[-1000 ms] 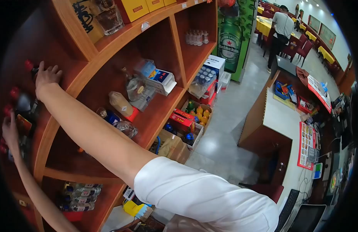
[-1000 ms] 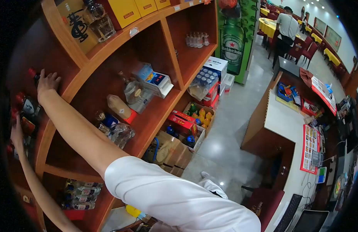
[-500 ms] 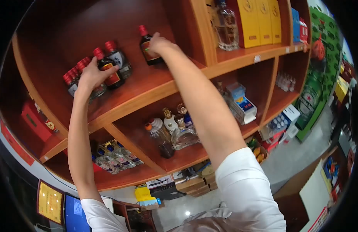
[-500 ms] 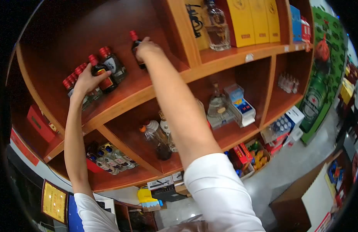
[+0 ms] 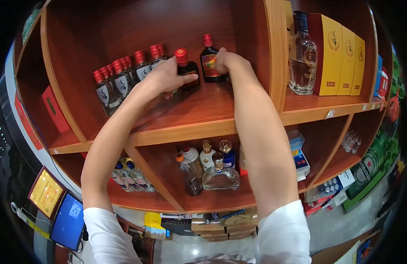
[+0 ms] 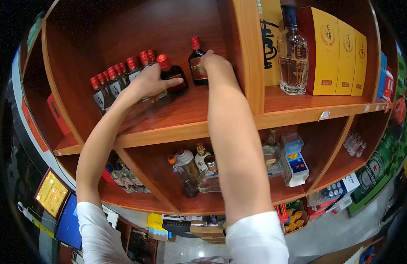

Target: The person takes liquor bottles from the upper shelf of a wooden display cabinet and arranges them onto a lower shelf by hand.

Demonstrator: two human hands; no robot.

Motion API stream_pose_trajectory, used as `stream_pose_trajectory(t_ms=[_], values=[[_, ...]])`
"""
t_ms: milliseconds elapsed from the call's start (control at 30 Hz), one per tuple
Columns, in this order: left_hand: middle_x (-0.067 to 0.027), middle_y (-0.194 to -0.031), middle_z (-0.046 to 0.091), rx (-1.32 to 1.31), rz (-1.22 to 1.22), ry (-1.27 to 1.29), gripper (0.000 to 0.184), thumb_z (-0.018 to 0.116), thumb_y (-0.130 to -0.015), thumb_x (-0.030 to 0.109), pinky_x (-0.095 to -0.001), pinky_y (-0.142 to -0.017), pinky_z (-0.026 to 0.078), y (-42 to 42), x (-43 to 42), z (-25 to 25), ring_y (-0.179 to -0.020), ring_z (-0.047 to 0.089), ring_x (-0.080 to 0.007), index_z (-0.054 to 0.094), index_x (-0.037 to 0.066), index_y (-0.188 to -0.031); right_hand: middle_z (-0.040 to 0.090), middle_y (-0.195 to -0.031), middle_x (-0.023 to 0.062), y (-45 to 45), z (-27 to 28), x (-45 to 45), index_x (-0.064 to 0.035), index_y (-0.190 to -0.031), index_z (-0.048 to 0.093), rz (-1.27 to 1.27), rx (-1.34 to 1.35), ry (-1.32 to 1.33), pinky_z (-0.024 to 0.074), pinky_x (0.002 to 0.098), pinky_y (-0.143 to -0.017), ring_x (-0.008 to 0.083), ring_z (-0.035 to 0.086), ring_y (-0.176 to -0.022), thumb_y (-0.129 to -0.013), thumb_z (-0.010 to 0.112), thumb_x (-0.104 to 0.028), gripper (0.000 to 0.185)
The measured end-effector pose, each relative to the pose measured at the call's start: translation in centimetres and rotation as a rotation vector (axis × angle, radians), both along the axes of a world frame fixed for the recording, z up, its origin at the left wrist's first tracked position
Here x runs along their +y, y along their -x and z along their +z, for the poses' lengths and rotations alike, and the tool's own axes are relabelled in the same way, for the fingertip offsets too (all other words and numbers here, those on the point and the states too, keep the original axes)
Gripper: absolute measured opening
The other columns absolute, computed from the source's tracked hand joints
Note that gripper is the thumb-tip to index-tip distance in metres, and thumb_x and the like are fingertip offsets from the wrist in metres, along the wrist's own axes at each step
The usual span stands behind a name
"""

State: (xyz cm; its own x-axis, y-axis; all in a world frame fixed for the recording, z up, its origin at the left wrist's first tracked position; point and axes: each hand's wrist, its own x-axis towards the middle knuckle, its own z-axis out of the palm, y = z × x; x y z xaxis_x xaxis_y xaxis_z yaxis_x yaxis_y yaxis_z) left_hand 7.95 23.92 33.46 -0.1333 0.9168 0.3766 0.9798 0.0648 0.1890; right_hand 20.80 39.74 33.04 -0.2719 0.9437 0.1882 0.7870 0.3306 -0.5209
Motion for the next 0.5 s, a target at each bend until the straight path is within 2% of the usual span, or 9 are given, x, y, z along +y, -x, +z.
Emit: stream_pose_trajectory(t_ms=[100, 133, 200, 233, 333, 433, 467, 500], values=[[-0.0146, -0.071, 0.067, -0.029, -0.091, -0.118, 0.071, 0.074, -0.086, 0.056, -0.0348, -0.046, 0.054, 0.7, 1.9, -0.3, -0.051, 0.065, -0.0212, 0.056, -0.008, -0.111, 0.054, -0.143, 0.0219, 0.7, -0.4, 1.0, -0.0047, -0.154, 0.026, -0.029, -0.014, -0.06, 0.044, 0.0481, -0.109, 0.0364, 0.054, -0.132, -0.085, 0.072, -0.016, 0.084], [-0.0141, -0.074, 0.068, -0.052, -0.034, -0.041, 0.071, 0.074, -0.086, 0.056, -0.0362, -0.049, 0.055, 0.2, 2.0, 0.3, -0.054, 0.067, -0.0216, 0.057, -0.007, -0.111, 0.053, -0.145, 0.0207, 0.2, -0.4, -0.2, -0.0059, -0.15, 0.031, -0.038, 0.029, -0.066, 0.0425, 0.0497, -0.109, 0.0367, 0.052, -0.134, -0.085, 0.073, -0.015, 0.078], [-0.0159, -0.078, 0.07, 0.062, -0.02, -0.14, 0.063, 0.075, -0.087, 0.05, -0.0365, -0.053, 0.058, 0.6, 2.9, 0.0, -0.055, 0.069, -0.0228, 0.058, -0.004, -0.114, 0.053, -0.144, 0.0241, 0.4, -0.3, 0.1, -0.0015, -0.154, 0.019, -0.026, 0.005, -0.053, 0.0443, 0.0481, -0.108, 0.037, 0.054, -0.132, -0.085, 0.069, -0.013, 0.085], [-0.0174, -0.082, 0.072, -0.008, 0.021, -0.107, 0.055, 0.074, -0.089, 0.043, -0.0355, -0.055, 0.059, 0.3, 3.0, 0.1, -0.055, 0.07, -0.0238, 0.059, -0.002, -0.118, 0.052, -0.143, 0.0258, 0.7, -0.1, 0.2, 0.0006, -0.156, 0.013, -0.019, -0.007, -0.052, 0.0452, 0.0473, -0.108, 0.0372, 0.054, -0.132, -0.086, 0.066, -0.011, 0.089], [-0.0157, -0.079, 0.07, -0.082, 0.01, -0.04, 0.071, 0.076, -0.084, 0.056, -0.037, -0.052, 0.058, 0.3, 4.1, 0.4, -0.055, 0.07, -0.0239, 0.056, -0.008, -0.106, 0.054, -0.142, 0.0235, 1.3, 0.0, 1.0, -0.0008, -0.155, 0.019, -0.03, 0.061, -0.043, 0.045, 0.0461, -0.109, 0.037, 0.055, -0.131, -0.08, 0.072, -0.01, 0.092], [-0.0172, -0.084, 0.071, -0.156, 0.059, 0.009, 0.07, 0.076, -0.086, 0.051, -0.036, -0.051, 0.058, -0.8, 5.3, 0.6, -0.059, 0.072, -0.0252, 0.054, -0.01, -0.109, 0.055, -0.141, 0.0218, 1.5, -0.2, 0.9, -0.0027, -0.153, 0.024, -0.051, 0.174, -0.065, 0.0458, 0.0453, -0.108, 0.0366, 0.055, -0.131, -0.076, 0.075, -0.009, 0.092], [-0.013, -0.071, 0.07, -0.134, 0.064, -0.011, 0.047, 0.074, -0.091, 0.04, -0.0337, -0.055, 0.06, -1.4, 5.6, 0.5, -0.061, 0.073, -0.0234, 0.061, -0.003, -0.106, 0.056, -0.141, 0.0212, 1.4, -0.2, 0.8, -0.0034, -0.152, 0.026, -0.069, 0.21, -0.076, 0.0461, 0.0451, -0.108, 0.0363, 0.054, -0.132, -0.075, 0.076, -0.009, 0.092], [-0.0139, -0.074, 0.07, -0.17, 0.086, -0.006, 0.048, 0.074, -0.091, 0.04, -0.0335, -0.056, 0.061, -1.5, 6.0, 0.5, -0.062, 0.074, -0.024, 0.061, -0.004, -0.105, 0.056, -0.141, 0.0205, 1.3, -0.3, 0.5, -0.0039, -0.151, 0.027, -0.059, 0.225, -0.09, 0.0464, 0.045, -0.108, 0.0359, 0.054, -0.132, -0.074, 0.076, -0.009, 0.092]])
